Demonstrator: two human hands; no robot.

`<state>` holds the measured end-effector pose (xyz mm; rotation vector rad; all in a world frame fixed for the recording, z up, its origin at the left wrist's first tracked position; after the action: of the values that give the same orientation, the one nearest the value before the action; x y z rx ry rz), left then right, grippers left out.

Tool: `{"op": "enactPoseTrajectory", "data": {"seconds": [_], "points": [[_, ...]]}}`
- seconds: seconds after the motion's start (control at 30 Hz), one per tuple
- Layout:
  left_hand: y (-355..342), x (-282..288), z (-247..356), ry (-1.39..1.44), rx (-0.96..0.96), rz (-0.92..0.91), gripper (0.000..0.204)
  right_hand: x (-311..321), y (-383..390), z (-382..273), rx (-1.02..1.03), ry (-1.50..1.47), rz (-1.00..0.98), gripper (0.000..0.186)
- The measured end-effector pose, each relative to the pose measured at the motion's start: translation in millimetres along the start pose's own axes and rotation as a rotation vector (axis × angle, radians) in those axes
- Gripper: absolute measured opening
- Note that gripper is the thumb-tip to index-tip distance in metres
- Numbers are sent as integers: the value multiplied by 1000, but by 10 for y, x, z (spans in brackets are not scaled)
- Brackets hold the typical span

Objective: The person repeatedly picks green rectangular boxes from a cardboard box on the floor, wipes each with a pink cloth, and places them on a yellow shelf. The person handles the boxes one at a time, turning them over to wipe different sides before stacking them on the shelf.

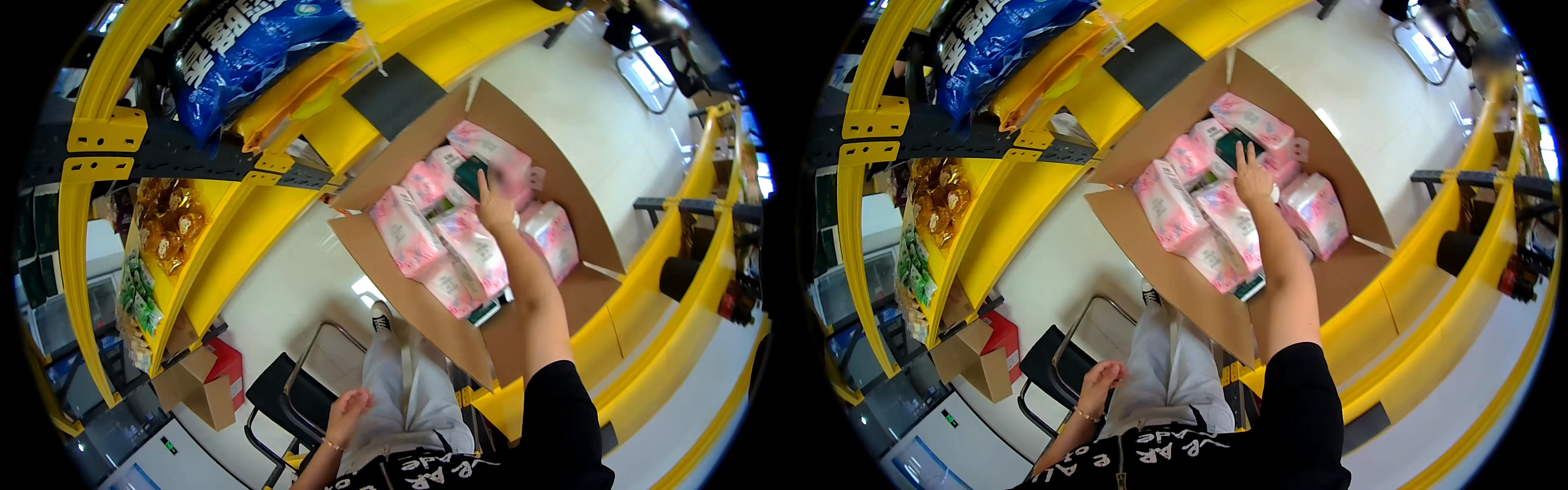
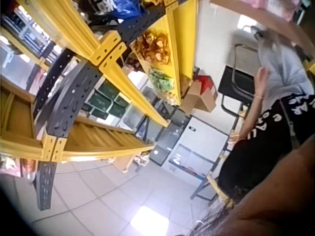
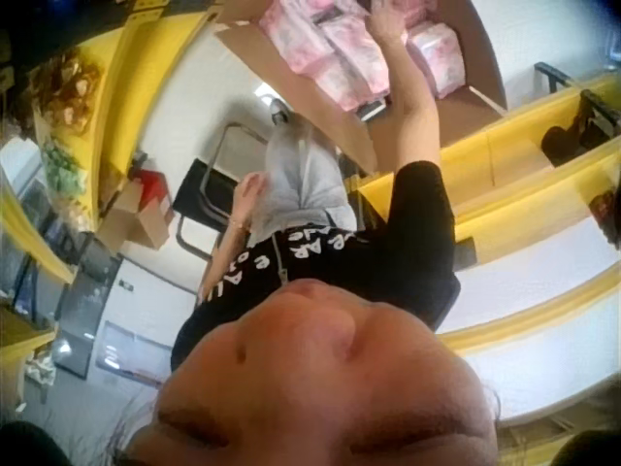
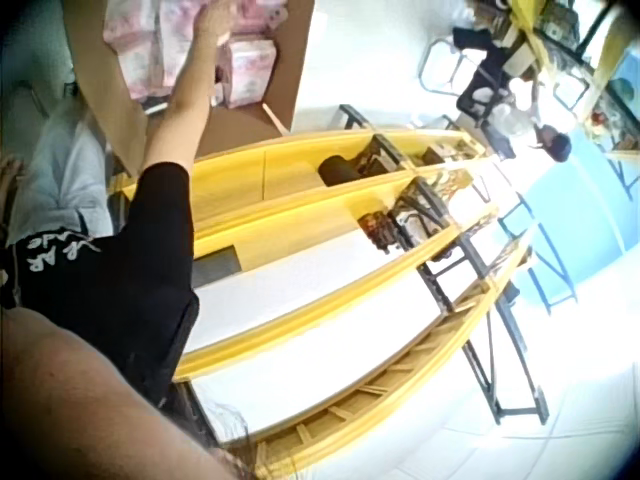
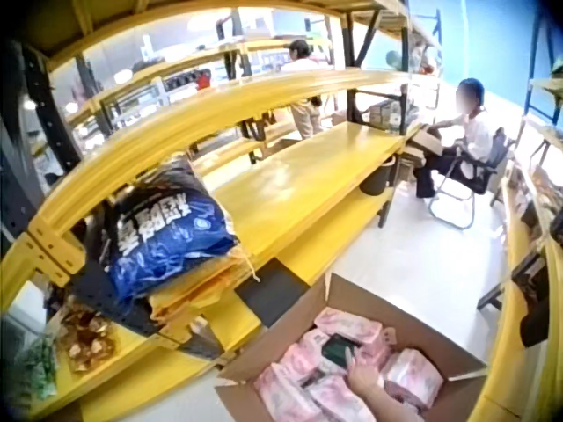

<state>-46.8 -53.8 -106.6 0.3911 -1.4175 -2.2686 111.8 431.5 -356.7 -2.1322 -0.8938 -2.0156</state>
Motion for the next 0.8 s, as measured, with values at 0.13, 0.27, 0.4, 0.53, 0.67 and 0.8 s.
{"op": "enactPoseTrajectory", "data": {"seconds": [0.13, 0.27, 0.4, 0.53, 0.67, 0.8], "points": [[-55, 111, -146, 78, 38, 84, 29, 54, -521, -314, -123, 200, -322, 90], [-54, 140, -50, 118, 36, 125, 24, -628, -703, -61, -177, 358, -256, 104], [-34, 167, -127, 175, 30, 133, 25, -484, -530, 101, -143, 286, -276, 96], [-44, 196, -148, 192, 1, 129, 26, -480, -320, 134, -221, 183, -198, 85], [-15, 238, -75, 190, -17, 130, 27, -455, -437, 189, -160, 263, -159, 48], [12, 270, -98, 236, -47, 159, 28, -278, -498, 72, -19, 286, -154, 27]]}}
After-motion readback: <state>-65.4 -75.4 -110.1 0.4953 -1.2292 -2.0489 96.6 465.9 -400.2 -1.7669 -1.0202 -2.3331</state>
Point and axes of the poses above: each hand's wrist, its own y-axis away from the middle knuckle, its own x-axis out of the back of the hand, z = x × y, the point moved 2 cm from there along -y, towards the middle knuckle, and after that the axes turned 6 degrees about -z, right-handed, at the moved point
